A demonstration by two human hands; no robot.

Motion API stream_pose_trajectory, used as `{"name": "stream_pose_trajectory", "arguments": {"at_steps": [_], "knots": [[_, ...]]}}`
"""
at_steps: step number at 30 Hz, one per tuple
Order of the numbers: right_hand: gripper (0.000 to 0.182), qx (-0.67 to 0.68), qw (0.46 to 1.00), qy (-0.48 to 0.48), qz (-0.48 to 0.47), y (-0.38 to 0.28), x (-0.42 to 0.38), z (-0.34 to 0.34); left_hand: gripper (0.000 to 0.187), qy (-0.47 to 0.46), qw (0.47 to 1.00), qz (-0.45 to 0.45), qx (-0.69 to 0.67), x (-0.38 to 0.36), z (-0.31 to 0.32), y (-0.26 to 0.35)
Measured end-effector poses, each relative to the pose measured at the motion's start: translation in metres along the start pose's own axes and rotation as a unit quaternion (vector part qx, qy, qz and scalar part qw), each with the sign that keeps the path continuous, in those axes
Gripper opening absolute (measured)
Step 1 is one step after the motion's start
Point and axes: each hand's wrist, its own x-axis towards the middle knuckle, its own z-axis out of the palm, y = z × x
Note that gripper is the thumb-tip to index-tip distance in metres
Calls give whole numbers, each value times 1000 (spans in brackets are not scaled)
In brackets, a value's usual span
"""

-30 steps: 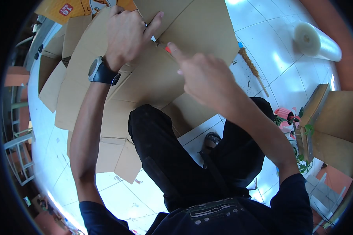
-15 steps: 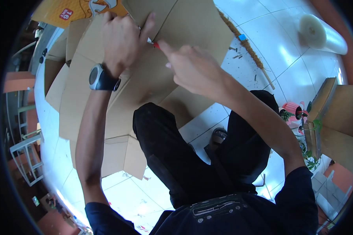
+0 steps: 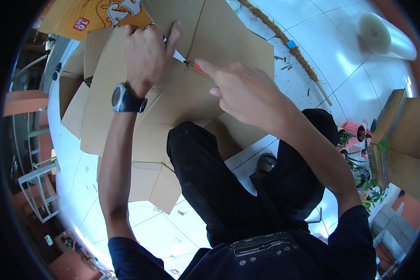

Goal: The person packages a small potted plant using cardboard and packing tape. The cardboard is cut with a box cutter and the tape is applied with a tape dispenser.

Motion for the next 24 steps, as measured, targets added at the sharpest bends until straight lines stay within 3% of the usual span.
{"name": "stream_pose_trajectory", "arguments": {"at_steps": [2, 5, 8, 14, 17, 20, 24], "knots": [[51, -9, 1000, 21, 5, 2, 3, 7, 58, 21, 999, 9, -43, 0, -2, 11], [50, -21, 999, 18, 38, -6, 0, 5, 59, 33, 999, 24, 0, 2, 4, 3], [50, -29, 998, -7, 56, -9, -15, -1, 60, 6, 1000, -14, -12, 5, 5, -7], [51, -5, 999, 13, 42, 10, 0, 20, 61, 63, 997, 47, -15, 0, 6, 3], [51, -2, 998, -12, 56, 7, -14, 12, 62, 17, 999, 2, 30, 2, 0, -4], [52, -31, 996, -43, 77, 10, -24, 12, 63, 38, 998, -33, -45, 2, -3, -17], [55, -39, 996, -27, 70, 19, -20, 25, 55, 47, 998, -19, -47, -1, -13, -5]]}}
